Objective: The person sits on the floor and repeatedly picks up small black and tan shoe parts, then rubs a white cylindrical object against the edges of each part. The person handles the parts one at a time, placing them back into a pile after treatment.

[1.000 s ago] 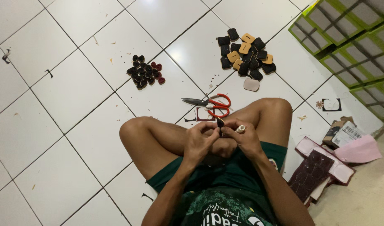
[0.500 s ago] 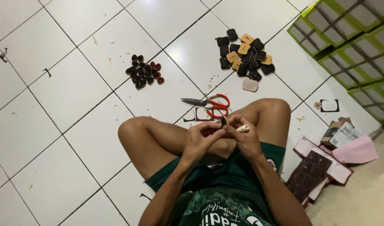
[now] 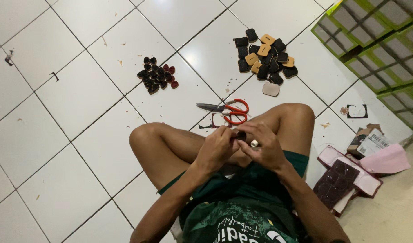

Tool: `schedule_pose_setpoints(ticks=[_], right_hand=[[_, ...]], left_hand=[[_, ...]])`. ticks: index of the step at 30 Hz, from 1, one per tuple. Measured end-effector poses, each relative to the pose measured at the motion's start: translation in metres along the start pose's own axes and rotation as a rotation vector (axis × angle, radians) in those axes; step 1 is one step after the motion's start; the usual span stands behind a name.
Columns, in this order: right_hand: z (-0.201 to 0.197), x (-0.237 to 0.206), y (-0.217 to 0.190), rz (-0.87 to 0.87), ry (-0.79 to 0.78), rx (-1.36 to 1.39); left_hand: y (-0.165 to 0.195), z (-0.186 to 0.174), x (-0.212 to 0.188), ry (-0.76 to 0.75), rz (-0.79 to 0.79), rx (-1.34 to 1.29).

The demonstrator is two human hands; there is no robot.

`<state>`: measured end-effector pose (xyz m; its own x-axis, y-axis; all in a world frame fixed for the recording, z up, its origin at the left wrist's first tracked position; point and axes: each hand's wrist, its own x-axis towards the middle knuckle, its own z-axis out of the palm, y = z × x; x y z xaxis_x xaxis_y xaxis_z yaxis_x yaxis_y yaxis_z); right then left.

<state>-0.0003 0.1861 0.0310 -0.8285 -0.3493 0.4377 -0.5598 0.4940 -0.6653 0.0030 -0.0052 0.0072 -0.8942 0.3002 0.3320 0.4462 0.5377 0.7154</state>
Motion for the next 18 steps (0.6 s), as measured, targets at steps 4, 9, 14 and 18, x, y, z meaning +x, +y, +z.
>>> schedule_pose_setpoints(ticks=[4,9,14,18], right_hand=[[-0.001,-0.002,0.004,-0.051,-0.001,-0.107],[-0.001,-0.012,0.012,-0.049,0.06,-0.12],[0.001,-0.017,0.011,0.15,0.039,0.058],[0.005,-0.021,0.017,0.376,0.009,0.52]], left_hand=[[0.002,0.001,-0.003,-0.057,-0.012,0.017],[0.014,-0.007,-0.002,-0.022,0.021,-0.085],[0.018,-0.017,-0.001,-0.025,0.118,0.025],[0.017,-0.019,0.001,0.009,0.242,0.153]])
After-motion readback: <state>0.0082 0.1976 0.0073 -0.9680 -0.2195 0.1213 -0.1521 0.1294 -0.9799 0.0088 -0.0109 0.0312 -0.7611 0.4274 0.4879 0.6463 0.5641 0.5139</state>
